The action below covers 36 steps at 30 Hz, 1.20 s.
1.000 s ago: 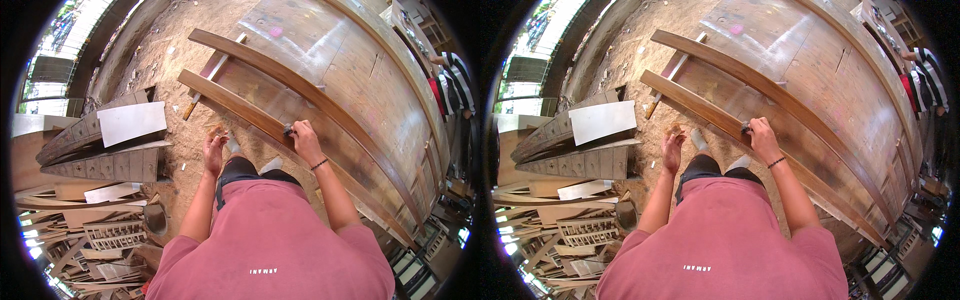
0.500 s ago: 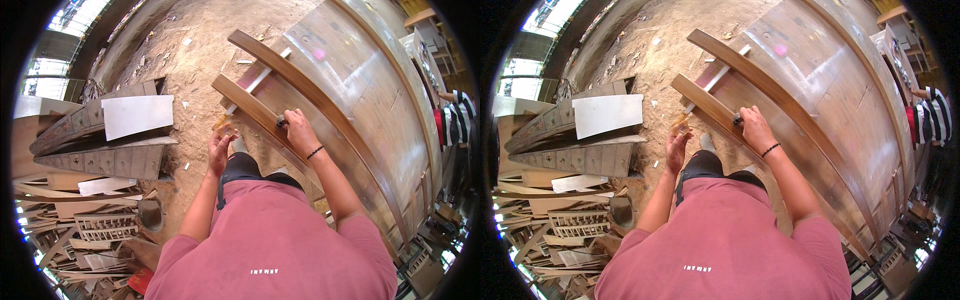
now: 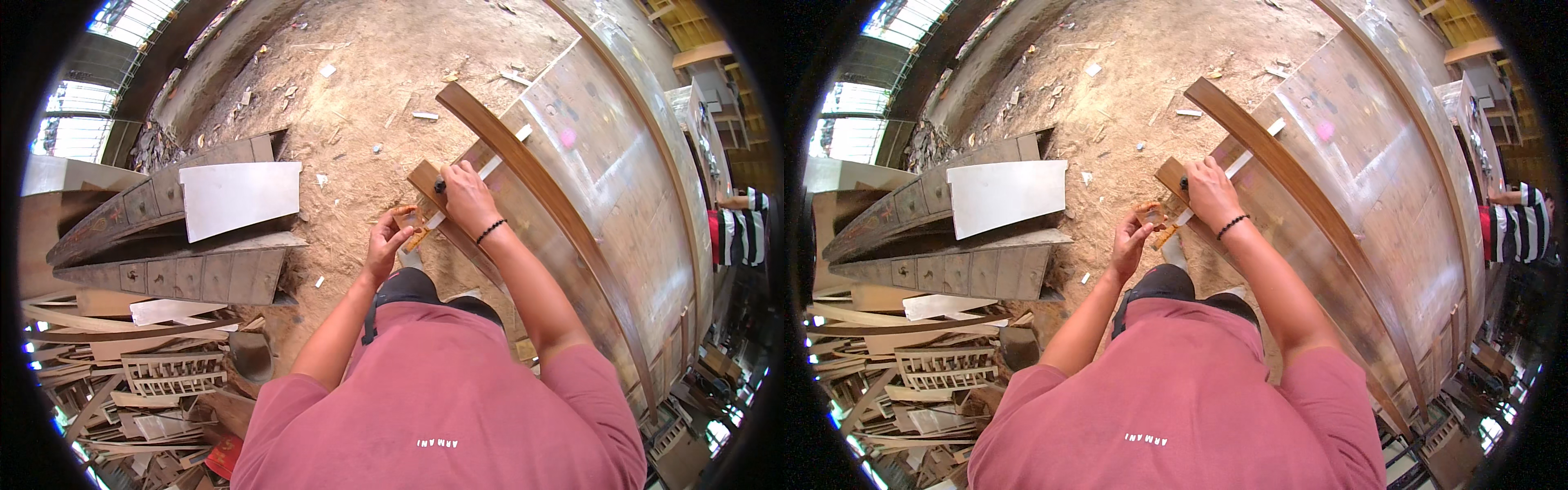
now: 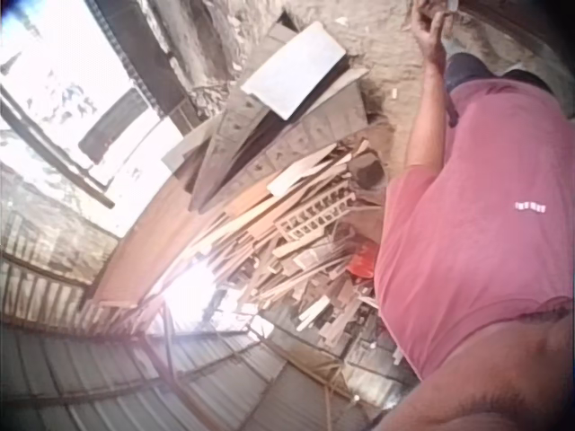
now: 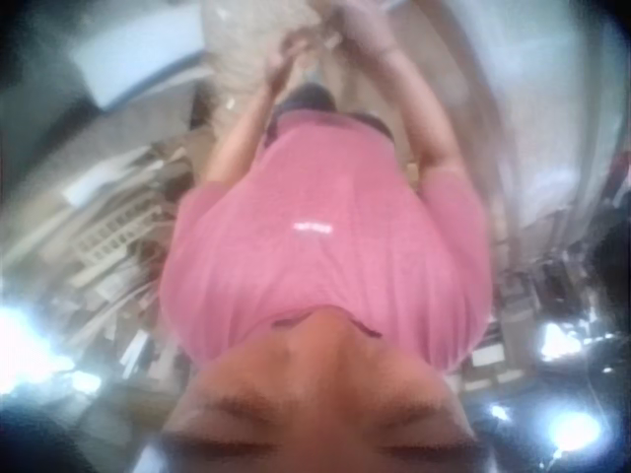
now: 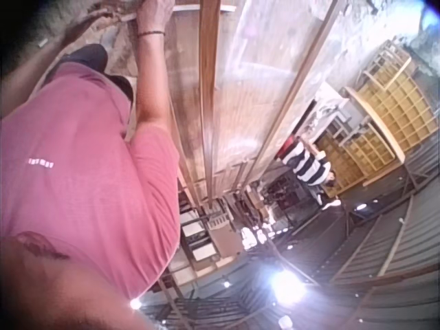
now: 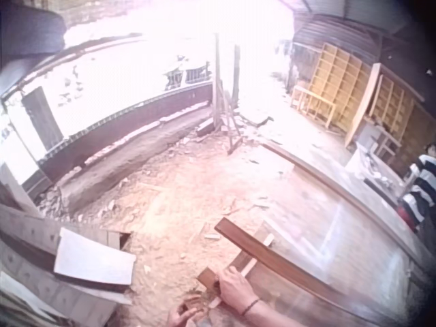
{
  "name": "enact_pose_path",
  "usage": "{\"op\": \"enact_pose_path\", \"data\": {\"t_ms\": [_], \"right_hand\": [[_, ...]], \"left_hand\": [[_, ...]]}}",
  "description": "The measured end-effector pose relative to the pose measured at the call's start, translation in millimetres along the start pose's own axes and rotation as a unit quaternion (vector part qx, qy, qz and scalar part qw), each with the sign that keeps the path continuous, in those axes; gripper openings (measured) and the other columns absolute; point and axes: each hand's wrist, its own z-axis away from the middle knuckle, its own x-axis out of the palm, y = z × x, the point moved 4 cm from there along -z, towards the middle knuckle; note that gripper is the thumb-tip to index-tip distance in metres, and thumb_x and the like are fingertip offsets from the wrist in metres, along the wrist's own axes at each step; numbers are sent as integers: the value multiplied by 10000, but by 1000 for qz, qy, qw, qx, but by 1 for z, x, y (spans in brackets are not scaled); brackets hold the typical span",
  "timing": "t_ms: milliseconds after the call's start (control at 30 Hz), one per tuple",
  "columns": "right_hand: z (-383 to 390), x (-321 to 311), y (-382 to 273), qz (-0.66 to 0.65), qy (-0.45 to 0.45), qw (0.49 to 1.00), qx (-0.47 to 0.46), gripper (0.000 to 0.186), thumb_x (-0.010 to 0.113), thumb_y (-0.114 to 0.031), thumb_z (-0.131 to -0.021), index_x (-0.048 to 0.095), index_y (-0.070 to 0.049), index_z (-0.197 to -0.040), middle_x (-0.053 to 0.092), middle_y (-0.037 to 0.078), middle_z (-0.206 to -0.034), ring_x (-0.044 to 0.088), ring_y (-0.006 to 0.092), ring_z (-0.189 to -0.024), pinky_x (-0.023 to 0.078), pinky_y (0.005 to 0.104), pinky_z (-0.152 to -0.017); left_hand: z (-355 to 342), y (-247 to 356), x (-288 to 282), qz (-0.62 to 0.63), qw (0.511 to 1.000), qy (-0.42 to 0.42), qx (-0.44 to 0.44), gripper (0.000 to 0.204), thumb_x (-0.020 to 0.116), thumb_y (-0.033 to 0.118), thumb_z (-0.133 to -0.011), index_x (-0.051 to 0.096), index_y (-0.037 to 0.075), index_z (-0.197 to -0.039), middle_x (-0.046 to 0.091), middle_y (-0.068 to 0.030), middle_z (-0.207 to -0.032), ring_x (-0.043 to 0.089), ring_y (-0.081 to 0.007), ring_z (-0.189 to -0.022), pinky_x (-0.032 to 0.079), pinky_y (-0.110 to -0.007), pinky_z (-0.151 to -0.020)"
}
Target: The person applies a liquid finish to long wooden boards using a small cloth pad held by hand, dipping the pad into a small container of finish as they work along the length of each board.
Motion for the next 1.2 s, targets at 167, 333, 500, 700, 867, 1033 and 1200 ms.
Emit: {"op": "enact_pose_path", "data": {"t_ms": [167, 333, 500, 700, 867, 1033, 1200], "right_hand": [[-49, 12, -20, 27, -4, 1000, 2, 156, 567, 4, -868, 622, 2, -1015, 695, 188, -1068, 611, 348, -1107, 518, 431, -966], [-54, -2, -4, -60, 38, 996, 47, 153, 664, -30, -882, 585, -4, -1010, 659, 207, -1044, 602, 388, -1079, 494, 457, -952], [43, -55, 44, -146, 115, 975, 125, 235, 726, -27, -871, 573, -18, -1048, 630, 192, -1013, 642, 370, -931, 519, 433, -813], [174, -54, 59, -88, 43, 974, 202, 285, 726, -2, -858, 603, -19, -1114, 611, 179, -1042, 610, 371, -1001, 499, 461, -891], [180, -23, 42, -51, 78, 979, 180, 212, 630, 18, -873, 618, -19, -1082, 610, 177, -1042, 588, 359, -1049, 491, 434, -940], [106, -9, 6, 38, 126, 989, 72, 180, 571, 3, -861, 620, -5, -1034, 611, 149, -993, 591, 284, -982, 512, 362, -926], [9, 24, -21, 35, 115, 993, 6, 109, 561, -3, -877, 617, 7, -969, 619, 143, -968, 600, 263, -985, 542, 362, -901]], "left_hand": [[-16, 9, -12, 0, 1000, -15, -15, 467, 712, 194, -963, 583, -1, -1367, 685, -97, -1232, 652, -179, -1131, 501, -360, -1042], [-29, 9, -26, -6, 1000, -10, -3, 466, 698, 193, -964, 580, -6, -1369, 690, -100, -1226, 658, -188, -1129, 512, -365, -1024], [-43, 15, -38, -19, 1000, -10, -8, 464, 702, 185, -964, 580, -5, -1370, 688, -108, -1235, 671, -190, -1106, 525, -366, -1000], [-56, 28, -41, -46, 999, -19, 1, 463, 681, 199, -983, 565, -5, -1382, 677, -102, -1233, 651, -188, -1136, 524, -373, -1001], [-64, 26, -39, -38, 999, -32, 12, 454, 670, 199, -987, 566, -14, -1374, 661, -112, -1258, 641, -193, -1147, 525, -379, -1005], [-62, 29, -37, -70, 996, -60, 14, 508, 664, 235, -995, 532, 0, -1425, 650, -141, -1311, 631, -223, -1181, 481, -383, -1028], [-48, 40, -34, -51, 998, -29, 21, 453, 638, 188, -1010, 538, 7, -1414, 676, -118, -1242, 647, -211, -1138, 503, -364, -1004]]}}
